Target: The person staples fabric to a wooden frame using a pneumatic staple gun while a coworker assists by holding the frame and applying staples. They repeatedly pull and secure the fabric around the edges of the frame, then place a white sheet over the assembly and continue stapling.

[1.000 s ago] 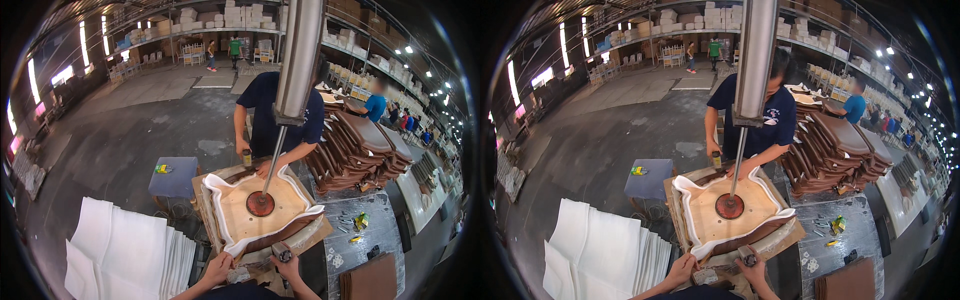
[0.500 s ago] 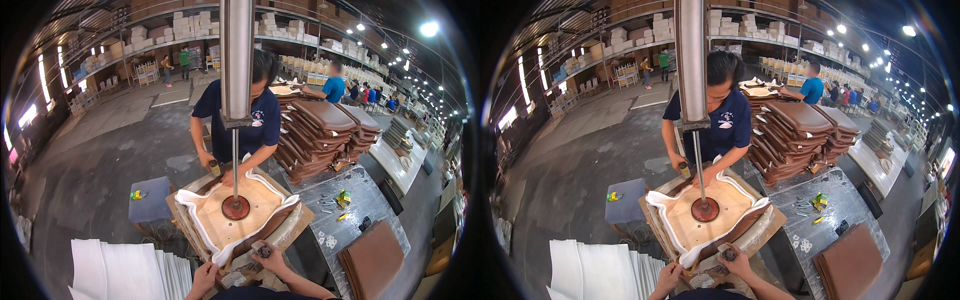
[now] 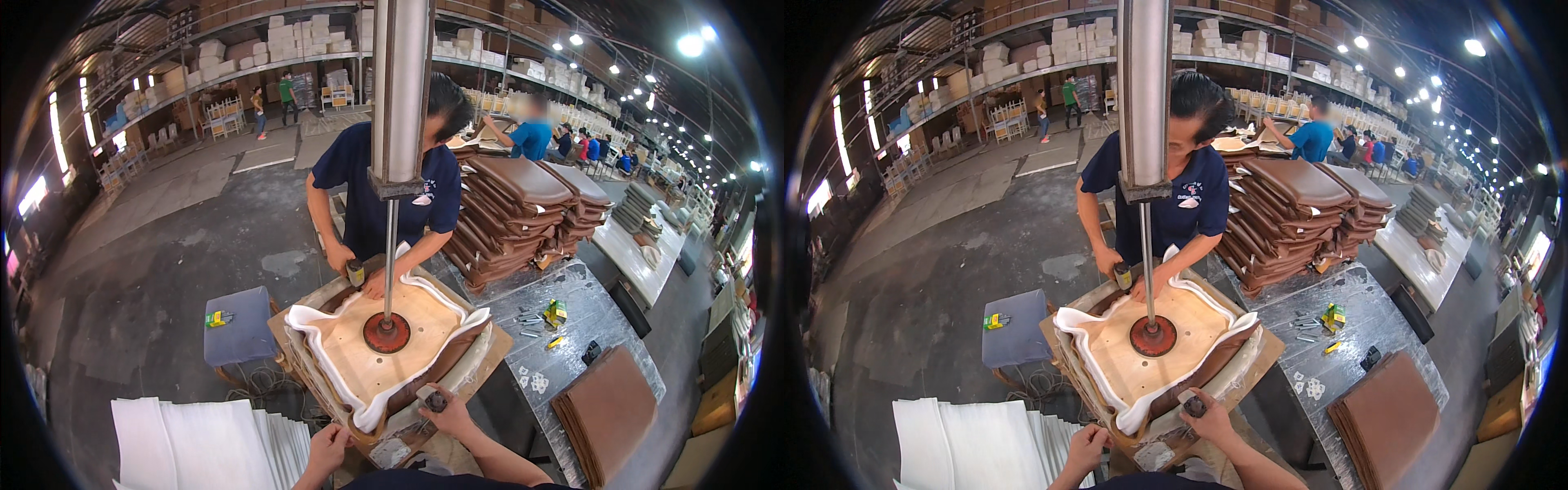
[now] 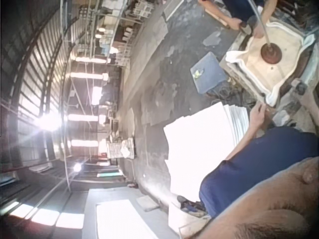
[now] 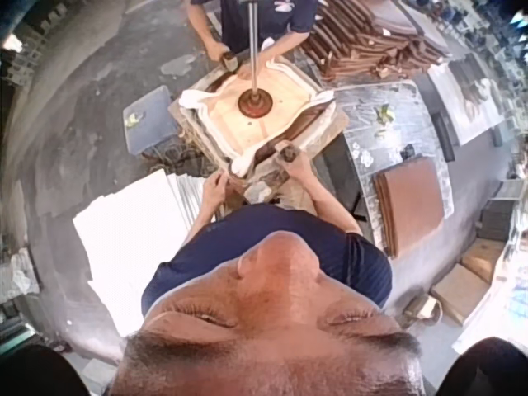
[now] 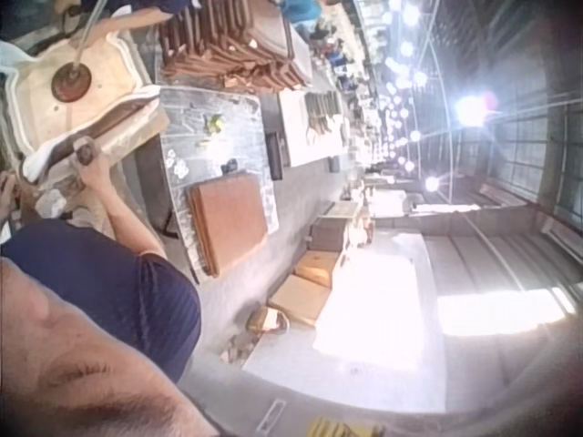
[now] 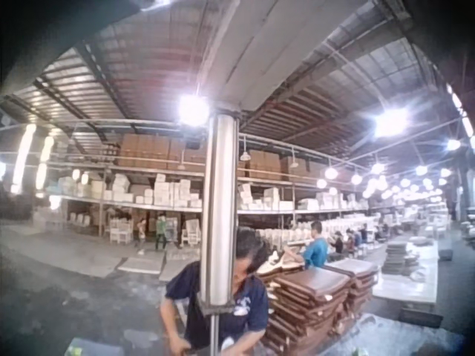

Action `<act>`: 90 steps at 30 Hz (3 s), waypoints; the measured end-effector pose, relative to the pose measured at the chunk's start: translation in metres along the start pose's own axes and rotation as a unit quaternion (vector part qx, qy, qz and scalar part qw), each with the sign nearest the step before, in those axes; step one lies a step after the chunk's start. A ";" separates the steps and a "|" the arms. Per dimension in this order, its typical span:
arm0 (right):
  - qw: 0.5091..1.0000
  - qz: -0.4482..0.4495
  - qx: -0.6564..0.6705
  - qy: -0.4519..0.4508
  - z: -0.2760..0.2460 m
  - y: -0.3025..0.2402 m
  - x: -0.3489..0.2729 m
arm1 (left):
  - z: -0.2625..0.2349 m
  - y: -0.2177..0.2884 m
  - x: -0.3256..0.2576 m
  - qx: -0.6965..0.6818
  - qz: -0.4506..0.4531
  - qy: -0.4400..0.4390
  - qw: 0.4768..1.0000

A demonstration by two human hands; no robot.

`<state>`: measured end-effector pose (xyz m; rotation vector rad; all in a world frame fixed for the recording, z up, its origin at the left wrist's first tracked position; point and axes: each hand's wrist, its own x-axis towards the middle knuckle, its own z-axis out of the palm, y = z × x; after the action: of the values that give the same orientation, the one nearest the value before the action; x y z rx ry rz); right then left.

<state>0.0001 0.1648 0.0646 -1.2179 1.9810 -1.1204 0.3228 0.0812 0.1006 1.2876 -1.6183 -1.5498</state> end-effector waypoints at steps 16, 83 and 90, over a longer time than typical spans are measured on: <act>0.996 0.029 -0.086 -0.002 -0.002 -0.007 0.002 | -0.008 0.001 0.014 -0.014 0.016 0.012 1.000; 0.992 0.060 -0.110 -0.013 -0.011 -0.017 -0.004 | -0.007 -0.008 0.032 -0.034 0.022 0.007 0.999; 0.995 0.022 -0.092 0.018 -0.011 -0.004 -0.004 | -0.004 -0.010 0.031 -0.052 0.016 0.018 0.998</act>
<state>-0.0051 0.1714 0.0742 -1.2478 2.1670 -0.9614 0.3170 0.0529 0.0853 1.2223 -1.5091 -1.5622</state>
